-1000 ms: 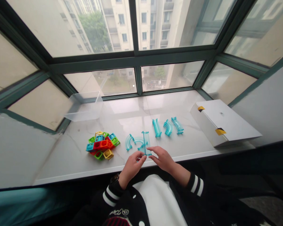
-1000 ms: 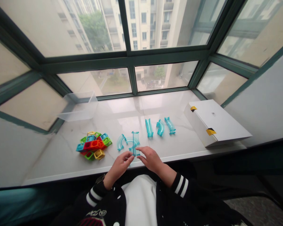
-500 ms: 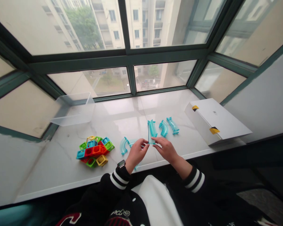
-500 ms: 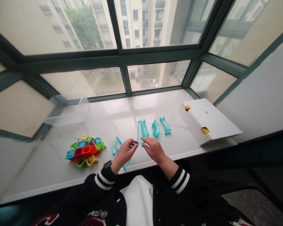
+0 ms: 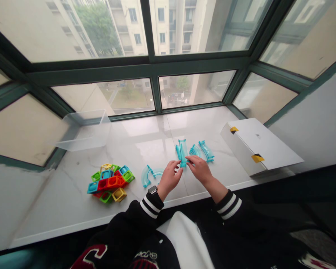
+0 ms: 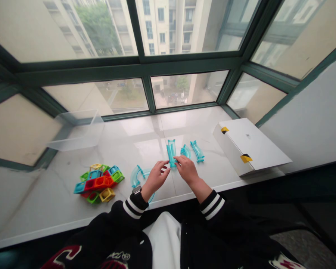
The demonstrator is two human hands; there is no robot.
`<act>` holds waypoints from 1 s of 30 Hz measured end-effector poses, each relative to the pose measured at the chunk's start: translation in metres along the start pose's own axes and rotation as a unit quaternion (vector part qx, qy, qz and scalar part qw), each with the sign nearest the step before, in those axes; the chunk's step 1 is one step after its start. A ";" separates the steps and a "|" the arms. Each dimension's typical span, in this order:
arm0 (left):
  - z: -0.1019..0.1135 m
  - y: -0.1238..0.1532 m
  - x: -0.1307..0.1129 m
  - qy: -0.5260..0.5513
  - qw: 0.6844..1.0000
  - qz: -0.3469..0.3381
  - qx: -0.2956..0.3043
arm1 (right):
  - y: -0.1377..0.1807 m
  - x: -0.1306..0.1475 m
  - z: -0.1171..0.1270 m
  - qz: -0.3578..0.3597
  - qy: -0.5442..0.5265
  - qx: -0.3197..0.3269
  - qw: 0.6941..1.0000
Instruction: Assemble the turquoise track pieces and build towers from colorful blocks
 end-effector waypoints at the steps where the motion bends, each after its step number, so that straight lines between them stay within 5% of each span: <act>1: -0.002 0.000 0.001 -0.001 1.000 0.000 0.009 | -0.002 -0.003 -0.001 -0.002 0.005 0.004 1.000; 30: -0.017 -0.004 0.034 -0.065 0.997 0.000 0.034 | -0.021 -0.024 -0.021 -0.044 0.063 0.103 0.992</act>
Point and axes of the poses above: each hand's wrist, its own y-axis away from the middle knuckle, its own z-axis out of the back of the hand, x = y × z, the point moved 5 cm from there along -y, towards the middle knuckle
